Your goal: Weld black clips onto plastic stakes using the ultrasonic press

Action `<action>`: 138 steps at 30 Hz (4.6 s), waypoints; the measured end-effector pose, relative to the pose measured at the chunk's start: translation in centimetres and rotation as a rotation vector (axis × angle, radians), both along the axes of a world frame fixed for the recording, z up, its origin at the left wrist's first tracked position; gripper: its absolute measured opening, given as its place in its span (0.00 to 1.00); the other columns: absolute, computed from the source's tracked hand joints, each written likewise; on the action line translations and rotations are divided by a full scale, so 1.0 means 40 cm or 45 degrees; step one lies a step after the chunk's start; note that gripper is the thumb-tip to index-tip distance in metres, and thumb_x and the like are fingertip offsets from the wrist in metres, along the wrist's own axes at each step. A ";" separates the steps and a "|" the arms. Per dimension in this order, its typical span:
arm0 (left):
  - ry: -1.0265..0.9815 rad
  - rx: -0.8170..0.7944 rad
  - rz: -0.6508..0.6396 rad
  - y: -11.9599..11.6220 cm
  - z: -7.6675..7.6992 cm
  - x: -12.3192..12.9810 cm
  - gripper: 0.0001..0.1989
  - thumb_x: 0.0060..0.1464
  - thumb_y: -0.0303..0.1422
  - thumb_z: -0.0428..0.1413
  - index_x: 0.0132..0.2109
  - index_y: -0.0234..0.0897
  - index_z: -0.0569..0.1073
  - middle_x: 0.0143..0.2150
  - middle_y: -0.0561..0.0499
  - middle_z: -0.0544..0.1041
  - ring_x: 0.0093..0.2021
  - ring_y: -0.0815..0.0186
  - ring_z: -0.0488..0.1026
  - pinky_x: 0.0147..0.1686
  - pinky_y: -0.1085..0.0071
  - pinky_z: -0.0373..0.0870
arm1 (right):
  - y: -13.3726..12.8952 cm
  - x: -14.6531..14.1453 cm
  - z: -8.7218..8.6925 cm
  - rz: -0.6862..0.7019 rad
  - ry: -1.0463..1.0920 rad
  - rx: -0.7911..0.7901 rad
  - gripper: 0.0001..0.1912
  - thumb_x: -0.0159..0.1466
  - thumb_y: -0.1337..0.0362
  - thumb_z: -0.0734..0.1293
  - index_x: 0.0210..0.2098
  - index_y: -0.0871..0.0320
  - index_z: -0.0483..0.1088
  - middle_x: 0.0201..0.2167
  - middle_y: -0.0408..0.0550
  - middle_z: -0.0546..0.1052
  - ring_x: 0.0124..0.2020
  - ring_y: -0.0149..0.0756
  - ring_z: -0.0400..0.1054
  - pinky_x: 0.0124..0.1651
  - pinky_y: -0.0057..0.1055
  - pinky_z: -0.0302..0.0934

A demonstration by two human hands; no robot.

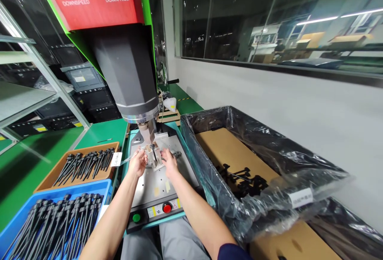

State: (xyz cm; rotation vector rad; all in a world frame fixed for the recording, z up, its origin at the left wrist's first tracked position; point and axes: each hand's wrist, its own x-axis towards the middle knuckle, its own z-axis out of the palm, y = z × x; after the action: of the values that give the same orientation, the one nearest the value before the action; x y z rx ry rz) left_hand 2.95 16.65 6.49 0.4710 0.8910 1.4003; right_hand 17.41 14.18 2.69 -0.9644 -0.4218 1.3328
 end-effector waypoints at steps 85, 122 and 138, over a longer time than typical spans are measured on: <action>1.547 0.076 0.104 -0.493 -0.410 -0.257 0.34 0.53 0.45 0.57 0.64 0.41 0.61 0.64 0.43 0.65 0.65 0.51 0.60 0.66 0.52 0.53 | -0.414 0.321 -0.408 -0.217 -1.783 0.077 0.28 0.67 0.51 0.59 0.63 0.55 0.58 0.58 0.57 0.66 0.60 0.51 0.61 0.61 0.50 0.58; -0.242 -0.160 -0.020 -0.084 -0.021 0.036 0.14 0.57 0.42 0.58 0.38 0.33 0.72 0.28 0.51 0.75 0.24 0.73 0.74 0.25 0.78 0.73 | -0.054 -0.068 -0.059 -0.077 -1.087 0.388 0.20 0.64 0.57 0.59 0.52 0.60 0.68 0.27 0.45 0.76 0.29 0.39 0.71 0.39 0.36 0.65; -0.185 0.033 0.044 -0.063 0.071 0.031 0.07 0.50 0.24 0.62 0.37 0.32 0.72 0.25 0.54 0.74 0.21 0.75 0.72 0.19 0.84 0.69 | 0.062 -0.067 0.081 -0.219 -1.430 0.496 0.14 0.59 0.64 0.65 0.43 0.61 0.76 0.45 0.57 0.75 0.50 0.47 0.67 0.57 0.42 0.59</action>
State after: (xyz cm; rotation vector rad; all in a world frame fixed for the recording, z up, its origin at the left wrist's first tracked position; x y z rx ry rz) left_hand 4.18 14.14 9.32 0.3699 0.7673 1.4600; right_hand 14.74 16.65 5.94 -1.3061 -1.3514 0.4063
